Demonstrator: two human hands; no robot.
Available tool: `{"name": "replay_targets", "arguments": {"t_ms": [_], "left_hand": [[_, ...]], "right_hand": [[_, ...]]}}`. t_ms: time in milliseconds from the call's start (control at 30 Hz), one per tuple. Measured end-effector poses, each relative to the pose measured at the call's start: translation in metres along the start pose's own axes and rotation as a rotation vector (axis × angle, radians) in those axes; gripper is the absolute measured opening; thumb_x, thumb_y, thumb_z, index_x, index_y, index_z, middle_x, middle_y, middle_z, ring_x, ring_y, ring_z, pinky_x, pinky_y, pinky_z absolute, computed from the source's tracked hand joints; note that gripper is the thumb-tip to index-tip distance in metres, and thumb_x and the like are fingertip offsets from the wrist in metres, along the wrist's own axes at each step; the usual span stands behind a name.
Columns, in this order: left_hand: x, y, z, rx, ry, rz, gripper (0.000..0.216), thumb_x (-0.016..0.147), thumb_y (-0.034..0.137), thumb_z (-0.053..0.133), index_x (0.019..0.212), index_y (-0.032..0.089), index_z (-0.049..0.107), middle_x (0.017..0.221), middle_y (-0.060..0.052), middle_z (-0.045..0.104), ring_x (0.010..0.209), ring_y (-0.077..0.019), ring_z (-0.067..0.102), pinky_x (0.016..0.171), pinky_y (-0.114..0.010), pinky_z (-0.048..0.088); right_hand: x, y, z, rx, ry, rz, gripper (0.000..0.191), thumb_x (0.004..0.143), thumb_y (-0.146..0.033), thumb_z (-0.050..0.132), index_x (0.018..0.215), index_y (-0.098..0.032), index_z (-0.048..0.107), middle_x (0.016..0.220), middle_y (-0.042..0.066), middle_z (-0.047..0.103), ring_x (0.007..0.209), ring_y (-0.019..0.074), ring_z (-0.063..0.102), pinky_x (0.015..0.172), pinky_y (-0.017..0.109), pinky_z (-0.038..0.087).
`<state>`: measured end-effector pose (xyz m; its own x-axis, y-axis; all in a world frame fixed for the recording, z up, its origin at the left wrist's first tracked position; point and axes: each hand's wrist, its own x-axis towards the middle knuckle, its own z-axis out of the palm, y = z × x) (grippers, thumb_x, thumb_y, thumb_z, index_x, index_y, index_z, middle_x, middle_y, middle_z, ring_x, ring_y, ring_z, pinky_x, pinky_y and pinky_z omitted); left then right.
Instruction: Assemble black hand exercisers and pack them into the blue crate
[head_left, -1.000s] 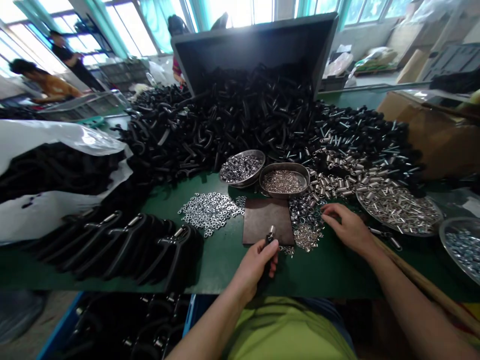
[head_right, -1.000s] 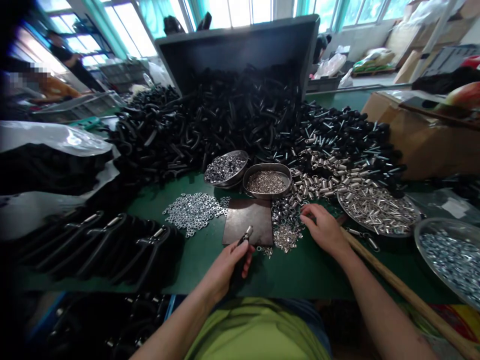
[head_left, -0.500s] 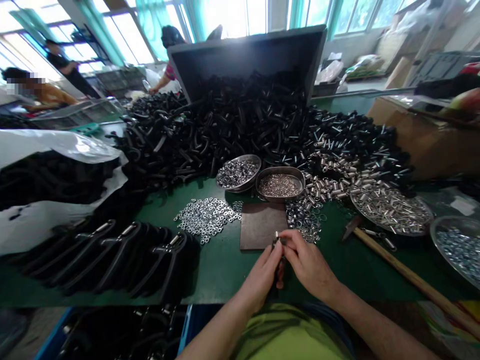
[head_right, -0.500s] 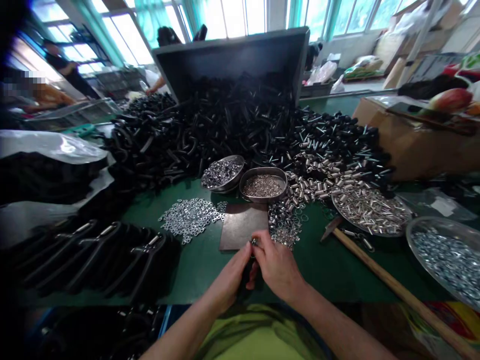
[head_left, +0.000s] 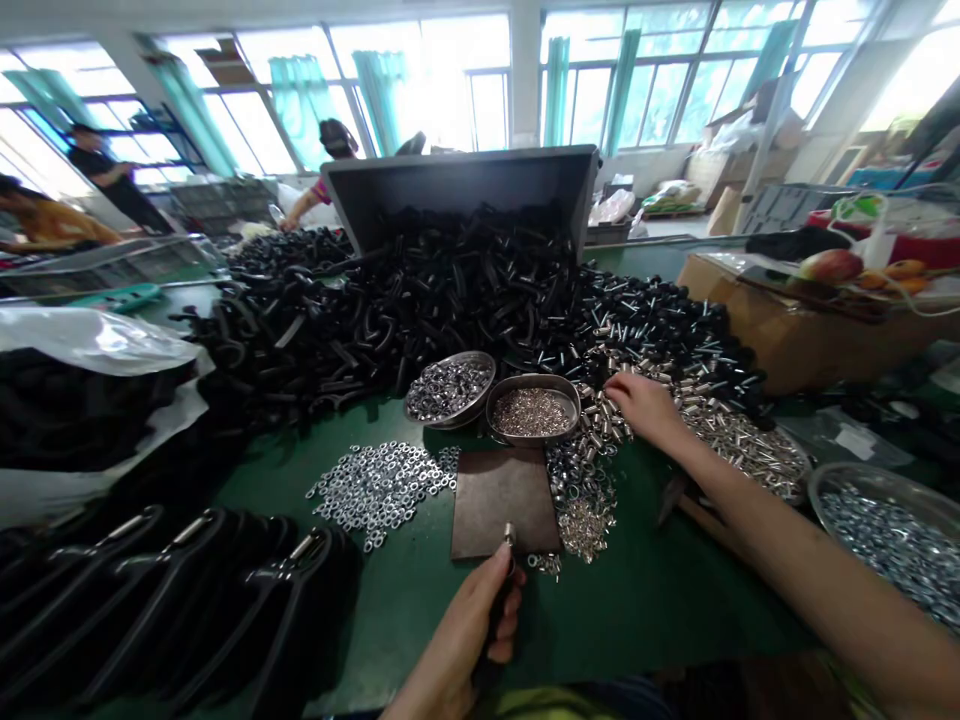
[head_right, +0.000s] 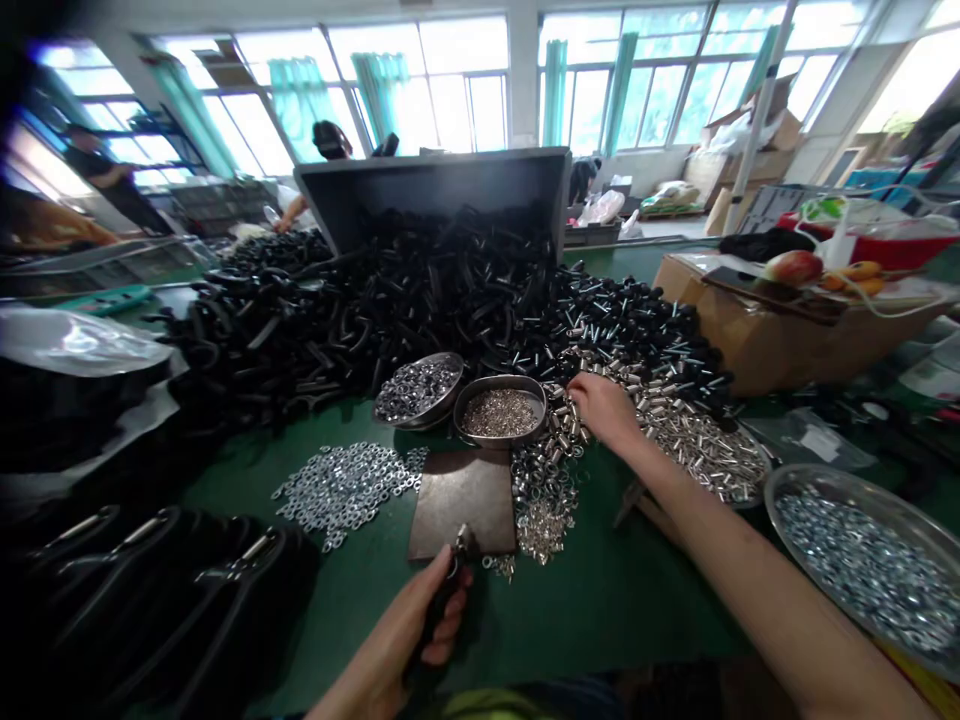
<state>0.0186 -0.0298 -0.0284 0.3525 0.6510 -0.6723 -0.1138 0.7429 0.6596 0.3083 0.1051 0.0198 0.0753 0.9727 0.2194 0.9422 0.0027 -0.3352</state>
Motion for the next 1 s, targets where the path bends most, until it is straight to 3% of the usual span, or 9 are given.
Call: {"name": "replay_targets", "arguments": {"t_ms": [100, 167, 367, 700, 867, 1000], "left_hand": [[0.007, 0.001, -0.005, -0.104, 0.073, 0.048, 0.062, 0.069, 0.072, 0.053, 0.088, 0.014, 0.054, 0.060, 0.006, 0.040, 0.046, -0.0033, 0.029, 0.041, -0.016, 0.014], [0.014, 0.002, -0.009, -0.158, 0.095, 0.042, 0.065, 0.068, 0.076, 0.049, 0.086, 0.014, 0.054, 0.058, 0.005, 0.042, 0.044, -0.0042, 0.031, 0.040, -0.016, 0.017], [0.025, 0.011, -0.018, -0.245, 0.136, 0.011, 0.068, 0.069, 0.080, 0.040, 0.083, 0.014, 0.056, 0.057, 0.002, 0.047, 0.041, -0.0065, 0.035, 0.036, -0.017, 0.022], [0.024, 0.023, -0.016, -0.427, 0.115, 0.027, 0.048, 0.082, 0.060, 0.048, 0.084, 0.012, 0.056, 0.063, 0.002, 0.048, 0.044, -0.0046, 0.036, 0.037, -0.016, 0.025], [0.022, 0.028, -0.018, -0.662, -0.052, 0.016, 0.023, 0.086, 0.031, 0.047, 0.072, 0.013, 0.050, 0.054, 0.003, 0.042, 0.042, -0.0046, 0.034, 0.040, -0.015, 0.025], [0.024, 0.028, -0.020, -0.739, -0.133, 0.019, 0.031, 0.086, 0.035, 0.045, 0.064, 0.014, 0.048, 0.046, 0.005, 0.034, 0.039, -0.0042, 0.028, 0.038, -0.014, 0.020]], "right_hand": [[0.053, 0.031, -0.006, -0.205, 0.145, 0.044, 0.032, 0.089, -0.022, 0.038, 0.110, -0.010, 0.059, 0.108, 0.019, 0.057, 0.102, 0.0293, 0.051, 0.077, 0.038, 0.041], [0.078, 0.043, -0.005, -0.320, 0.172, 0.017, 0.033, 0.087, -0.018, 0.038, 0.111, -0.011, 0.059, 0.110, 0.020, 0.055, 0.103, 0.0303, 0.048, 0.073, 0.037, 0.041], [0.112, 0.059, -0.001, -0.570, 0.111, -0.186, 0.027, 0.081, -0.006, 0.041, 0.086, -0.012, 0.066, 0.099, 0.017, 0.058, 0.093, 0.0252, 0.047, 0.067, 0.032, 0.036], [0.099, 0.072, -0.017, -0.714, 0.063, -0.451, 0.016, 0.076, -0.012, 0.049, 0.088, -0.015, 0.060, 0.093, 0.011, 0.060, 0.092, 0.0229, 0.047, 0.071, 0.032, 0.030], [0.082, 0.076, -0.016, -0.622, 0.124, -0.410, 0.030, 0.078, -0.016, 0.043, 0.104, -0.013, 0.056, 0.091, 0.015, 0.059, 0.085, 0.0265, 0.050, 0.064, 0.033, 0.034], [0.051, 0.075, -0.006, -0.454, 0.201, -0.335, 0.036, 0.083, -0.021, 0.033, 0.112, -0.018, 0.053, 0.104, 0.016, 0.056, 0.090, 0.0296, 0.053, 0.066, 0.037, 0.040]]}}
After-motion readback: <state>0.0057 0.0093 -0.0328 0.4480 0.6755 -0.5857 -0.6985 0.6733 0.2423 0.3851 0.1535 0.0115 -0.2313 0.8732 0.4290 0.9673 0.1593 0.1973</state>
